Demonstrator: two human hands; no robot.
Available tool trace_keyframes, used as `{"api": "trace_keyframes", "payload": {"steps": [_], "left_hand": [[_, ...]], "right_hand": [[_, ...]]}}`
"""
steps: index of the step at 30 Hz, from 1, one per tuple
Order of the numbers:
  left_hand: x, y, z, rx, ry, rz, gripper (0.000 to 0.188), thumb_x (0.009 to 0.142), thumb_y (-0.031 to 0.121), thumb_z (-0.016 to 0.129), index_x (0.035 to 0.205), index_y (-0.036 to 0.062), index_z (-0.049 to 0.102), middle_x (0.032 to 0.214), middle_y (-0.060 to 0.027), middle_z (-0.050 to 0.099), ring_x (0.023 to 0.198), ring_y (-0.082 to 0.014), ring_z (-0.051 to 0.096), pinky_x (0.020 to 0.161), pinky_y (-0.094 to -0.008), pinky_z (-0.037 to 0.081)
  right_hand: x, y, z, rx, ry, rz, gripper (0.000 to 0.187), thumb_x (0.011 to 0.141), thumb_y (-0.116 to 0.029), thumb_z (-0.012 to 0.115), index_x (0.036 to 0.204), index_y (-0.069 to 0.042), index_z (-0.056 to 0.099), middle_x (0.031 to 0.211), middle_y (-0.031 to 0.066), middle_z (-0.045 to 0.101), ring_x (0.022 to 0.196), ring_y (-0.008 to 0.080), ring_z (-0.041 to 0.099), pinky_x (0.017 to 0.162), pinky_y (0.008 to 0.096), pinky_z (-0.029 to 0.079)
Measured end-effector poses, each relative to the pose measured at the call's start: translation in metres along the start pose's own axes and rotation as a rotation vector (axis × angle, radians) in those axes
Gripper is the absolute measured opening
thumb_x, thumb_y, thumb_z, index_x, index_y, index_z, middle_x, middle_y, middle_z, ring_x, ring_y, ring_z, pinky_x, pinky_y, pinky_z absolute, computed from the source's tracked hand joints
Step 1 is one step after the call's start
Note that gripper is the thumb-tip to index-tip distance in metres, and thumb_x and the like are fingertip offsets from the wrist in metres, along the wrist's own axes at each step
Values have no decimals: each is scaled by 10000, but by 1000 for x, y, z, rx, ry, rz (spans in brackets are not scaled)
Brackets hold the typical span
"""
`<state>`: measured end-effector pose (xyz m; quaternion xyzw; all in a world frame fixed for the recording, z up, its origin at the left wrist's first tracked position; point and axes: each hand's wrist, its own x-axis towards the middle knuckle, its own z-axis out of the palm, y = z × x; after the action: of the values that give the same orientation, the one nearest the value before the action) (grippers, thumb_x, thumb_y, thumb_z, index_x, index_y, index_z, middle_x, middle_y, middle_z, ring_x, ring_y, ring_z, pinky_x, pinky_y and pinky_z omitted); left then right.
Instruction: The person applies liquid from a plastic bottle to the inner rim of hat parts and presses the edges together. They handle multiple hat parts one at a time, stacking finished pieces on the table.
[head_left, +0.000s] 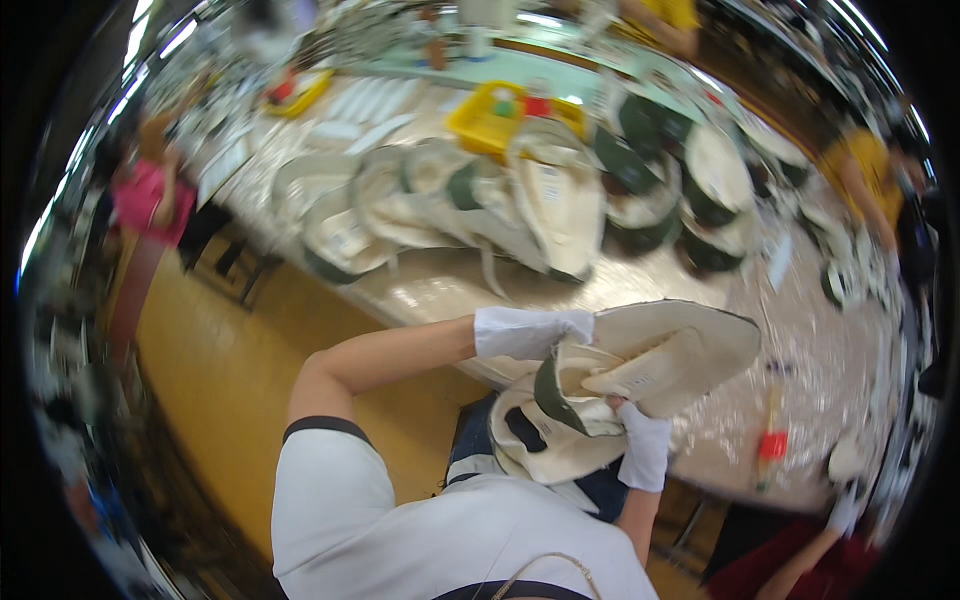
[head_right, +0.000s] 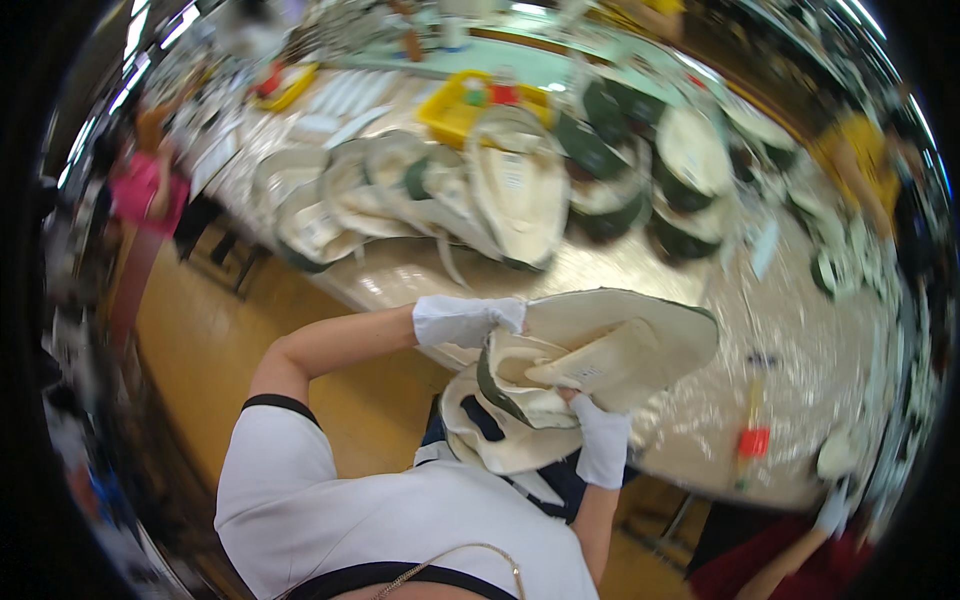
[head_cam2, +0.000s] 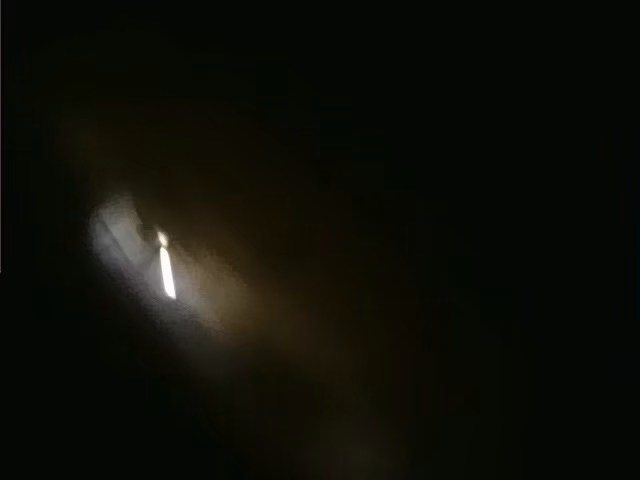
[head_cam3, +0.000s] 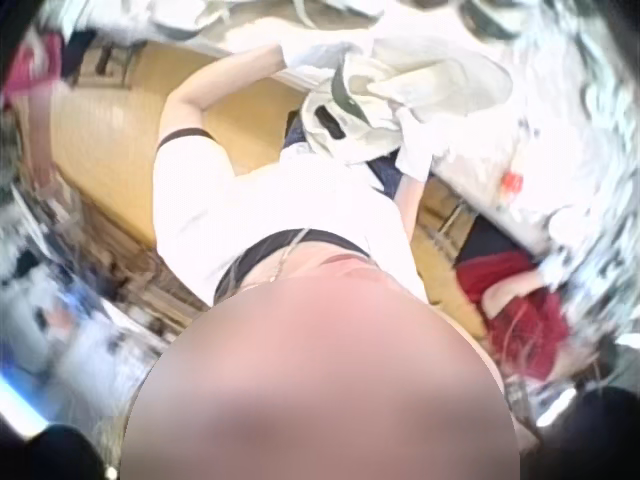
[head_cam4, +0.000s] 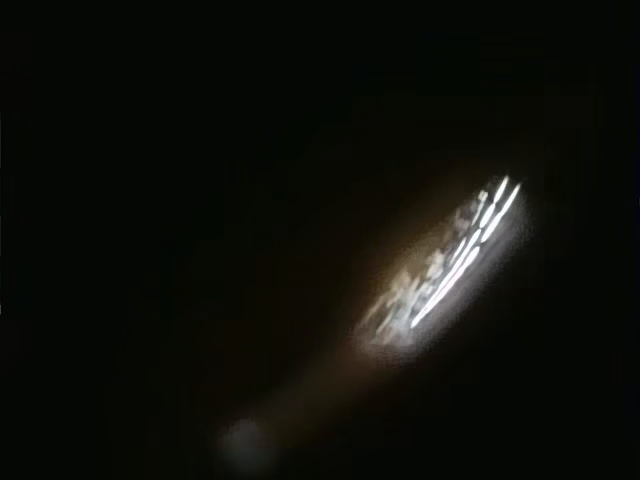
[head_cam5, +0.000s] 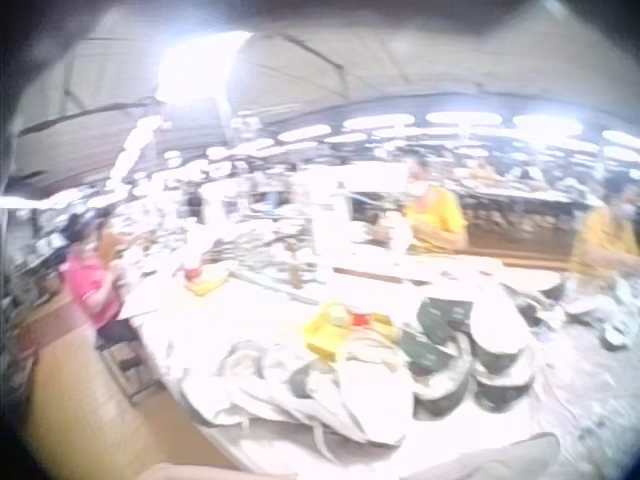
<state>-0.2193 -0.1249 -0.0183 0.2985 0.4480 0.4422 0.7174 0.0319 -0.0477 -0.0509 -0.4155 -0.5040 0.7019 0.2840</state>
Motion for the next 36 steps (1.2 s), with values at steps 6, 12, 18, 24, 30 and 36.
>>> {"api": "trace_keyframes", "payload": {"steps": [6, 12, 18, 24, 30, 36], "left_hand": [[-113, 39, -29, 39, 1, 615, 850, 905, 697, 404, 1413, 16, 430, 1397, -118, 513, 1312, -223, 461, 1100, -393, 374], [-275, -30, -128, -411, 864, 1392, 420, 1088, 324, 342, 1282, -11, 503, 1324, -191, 580, 1267, -290, 551, 1050, -448, 468], [-263, -119, -223, -176, 2005, 570, 451, 973, 271, 592, 1314, -15, 517, 1336, -186, 563, 1262, -276, 534, 1066, -371, 402], [-225, -111, -310, 153, 2261, 349, 585, 919, 170, 588, 1431, -32, 391, 1528, -308, 301, 1429, -416, 303, 1188, -428, 245], [-208, -117, -329, 172, 2239, 477, 695, 901, 145, 588, 1499, -51, 291, 1554, -328, 235, 1469, -445, 214, 1208, -455, 203], [-211, -113, -318, 125, 2149, 504, 766, 909, 211, 630, 1535, -6, 245, 1558, -293, 247, 1474, -422, 222, 1201, -455, 221]], "right_hand": [[20, -81, 115, -144, -367, -43, 444, 774, -20, 782, 1188, 11, 623, 1081, 62, 683, 964, 148, 656, 861, 300, 533], [67, -144, 304, -161, -724, -350, 325, 857, -120, 762, 1139, 2, 654, 983, 44, 689, 852, 131, 659, 785, 282, 542], [130, -139, 522, -149, -864, -181, 342, 921, -110, 685, 1212, 61, 629, 1080, 97, 701, 894, 156, 688, 777, 288, 572], [195, -52, 684, -39, -970, -269, 648, 873, -176, 758, 1443, -48, 479, 1351, 138, 579, 1174, 237, 594, 960, 382, 514], [225, 16, 777, -157, -831, -263, 707, 853, -230, 770, 1460, -54, 454, 1363, 146, 558, 1178, 247, 592, 964, 384, 511], [208, 48, 825, -429, -528, -286, 768, 832, -284, 782, 1476, -61, 429, 1375, 155, 536, 1181, 258, 590, 968, 386, 509]]}}
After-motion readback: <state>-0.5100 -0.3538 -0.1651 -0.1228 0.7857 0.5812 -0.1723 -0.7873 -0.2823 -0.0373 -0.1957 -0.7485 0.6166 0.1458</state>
